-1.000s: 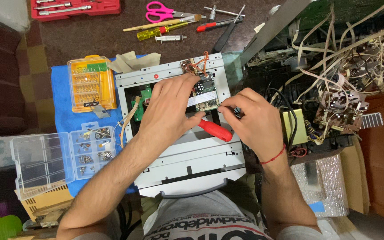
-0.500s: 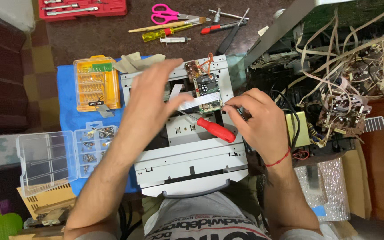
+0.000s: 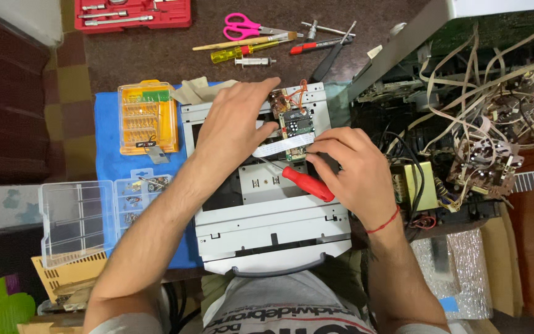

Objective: The person works on a disassembled electronic device, using a red-handled screwdriver to tighten screws on a small circuit board and then connecting a flat ribbon cable to the board. The workspace contains tools, screws, and other electronic components.

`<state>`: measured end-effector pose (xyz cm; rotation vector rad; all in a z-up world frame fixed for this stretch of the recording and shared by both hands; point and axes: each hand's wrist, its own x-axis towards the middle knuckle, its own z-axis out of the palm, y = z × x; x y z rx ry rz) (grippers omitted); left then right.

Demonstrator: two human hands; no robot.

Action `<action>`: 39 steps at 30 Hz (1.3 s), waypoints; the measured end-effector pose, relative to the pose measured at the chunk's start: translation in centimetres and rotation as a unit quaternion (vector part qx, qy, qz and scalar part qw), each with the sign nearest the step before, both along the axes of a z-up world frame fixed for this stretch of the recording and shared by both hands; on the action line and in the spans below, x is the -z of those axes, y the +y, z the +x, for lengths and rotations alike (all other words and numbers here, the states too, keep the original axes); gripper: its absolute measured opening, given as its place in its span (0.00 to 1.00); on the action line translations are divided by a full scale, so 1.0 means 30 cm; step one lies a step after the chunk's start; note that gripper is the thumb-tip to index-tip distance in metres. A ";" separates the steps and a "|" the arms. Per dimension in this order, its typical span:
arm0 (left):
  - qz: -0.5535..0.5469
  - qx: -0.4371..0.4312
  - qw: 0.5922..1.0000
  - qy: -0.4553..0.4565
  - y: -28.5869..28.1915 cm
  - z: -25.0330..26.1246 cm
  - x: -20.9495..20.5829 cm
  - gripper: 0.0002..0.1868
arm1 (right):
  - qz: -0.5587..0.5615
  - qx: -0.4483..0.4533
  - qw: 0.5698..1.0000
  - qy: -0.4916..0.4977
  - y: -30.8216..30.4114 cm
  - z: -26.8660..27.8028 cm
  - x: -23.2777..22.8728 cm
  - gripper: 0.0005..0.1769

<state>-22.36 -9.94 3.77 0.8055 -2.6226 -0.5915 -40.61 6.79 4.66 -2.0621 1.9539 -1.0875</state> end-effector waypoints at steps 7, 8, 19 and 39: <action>-0.012 0.006 1.000 0.016 0.002 -0.009 0.003 0.35 | 0.014 0.000 1.000 -0.008 -0.007 -0.001 0.002 0.04; -0.015 0.005 1.000 0.017 0.002 -0.010 0.004 0.35 | 0.015 0.003 1.000 -0.007 -0.007 0.000 0.002 0.03; -0.009 0.001 1.000 0.024 0.003 -0.009 0.025 0.34 | 0.026 0.015 1.000 -0.008 -0.003 0.004 0.000 0.04; 0.027 0.048 0.998 -0.008 0.136 0.011 -0.111 0.43 | 0.027 0.037 0.998 -0.040 0.021 -0.026 -0.017 0.10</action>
